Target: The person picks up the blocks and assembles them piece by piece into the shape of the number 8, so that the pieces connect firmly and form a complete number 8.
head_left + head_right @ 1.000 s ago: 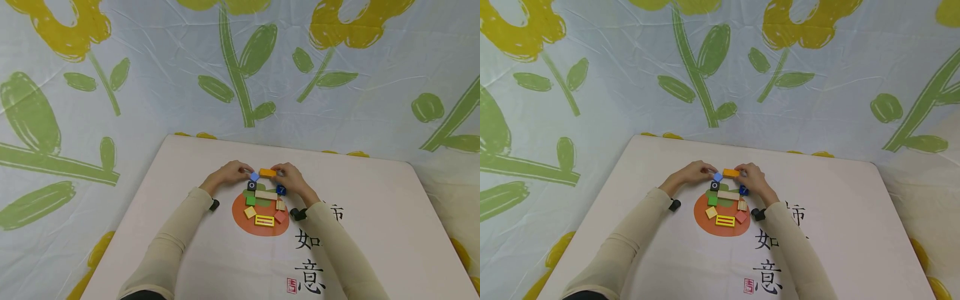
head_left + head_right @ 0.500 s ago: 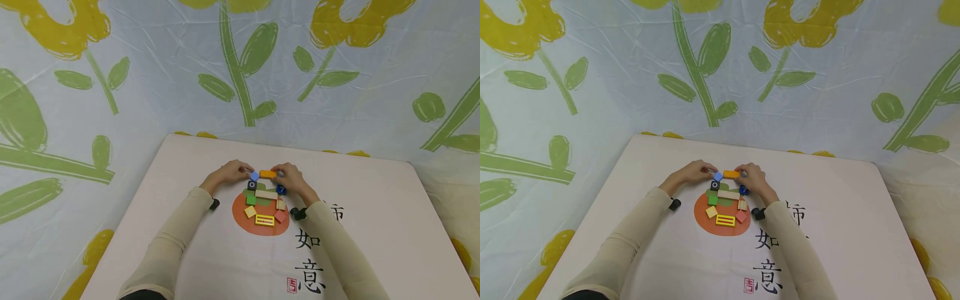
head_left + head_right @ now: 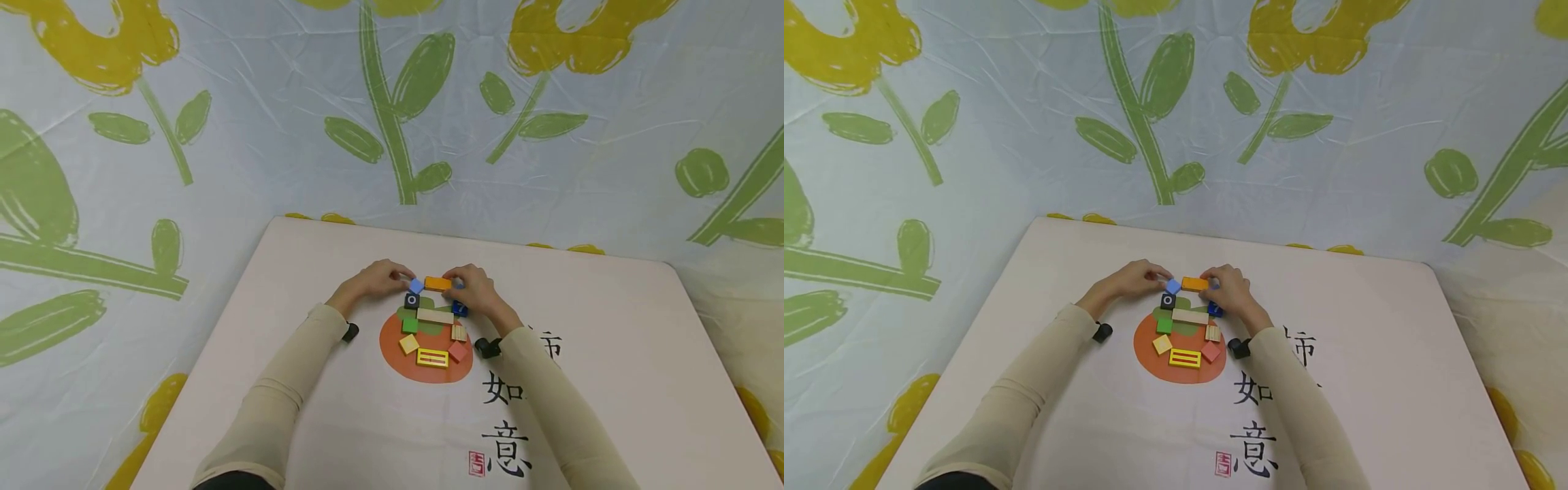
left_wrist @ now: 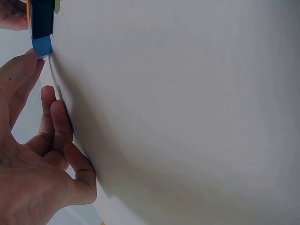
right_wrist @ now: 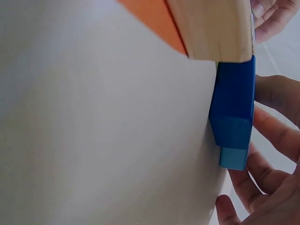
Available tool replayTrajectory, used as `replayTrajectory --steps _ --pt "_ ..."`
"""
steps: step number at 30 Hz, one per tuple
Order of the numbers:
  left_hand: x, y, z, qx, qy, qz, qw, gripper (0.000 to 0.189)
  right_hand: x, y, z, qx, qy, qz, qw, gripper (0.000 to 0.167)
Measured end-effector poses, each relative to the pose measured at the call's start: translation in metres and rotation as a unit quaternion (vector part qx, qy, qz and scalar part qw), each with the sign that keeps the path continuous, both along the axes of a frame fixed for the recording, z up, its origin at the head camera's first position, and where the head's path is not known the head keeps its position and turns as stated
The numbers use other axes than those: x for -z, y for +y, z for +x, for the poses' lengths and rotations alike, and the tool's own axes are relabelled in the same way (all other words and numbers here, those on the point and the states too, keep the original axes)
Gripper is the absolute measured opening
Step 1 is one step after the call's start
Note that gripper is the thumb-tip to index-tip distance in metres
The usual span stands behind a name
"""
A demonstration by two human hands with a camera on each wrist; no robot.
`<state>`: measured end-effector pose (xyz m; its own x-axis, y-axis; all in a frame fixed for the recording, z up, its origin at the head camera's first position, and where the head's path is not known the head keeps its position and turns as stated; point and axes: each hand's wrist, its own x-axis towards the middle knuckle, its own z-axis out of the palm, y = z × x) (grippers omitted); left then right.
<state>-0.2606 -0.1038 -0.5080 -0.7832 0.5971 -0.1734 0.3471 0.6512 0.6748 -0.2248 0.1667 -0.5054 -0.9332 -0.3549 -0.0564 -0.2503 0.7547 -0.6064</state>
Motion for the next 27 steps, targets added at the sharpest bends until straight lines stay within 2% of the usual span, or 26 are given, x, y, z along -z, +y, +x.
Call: replayTrajectory --steps 7,16,27 --pt "0.0002 0.0002 -0.0017 -0.006 -0.004 -0.003 1.0 0.03 0.0005 -0.0005 -0.0015 -0.002 -0.006 0.008 0.9999 0.037" --pt "0.0012 -0.0017 -0.0029 0.005 -0.006 0.01 0.9999 0.03 0.0006 -0.0007 -0.0013 -0.001 -0.007 0.011 0.9999 0.037" --pt "0.0019 -0.0008 -0.0051 -0.003 -0.008 -0.001 1.0 0.029 0.0005 -0.0026 -0.0011 0.001 -0.004 0.019 0.9998 0.036"
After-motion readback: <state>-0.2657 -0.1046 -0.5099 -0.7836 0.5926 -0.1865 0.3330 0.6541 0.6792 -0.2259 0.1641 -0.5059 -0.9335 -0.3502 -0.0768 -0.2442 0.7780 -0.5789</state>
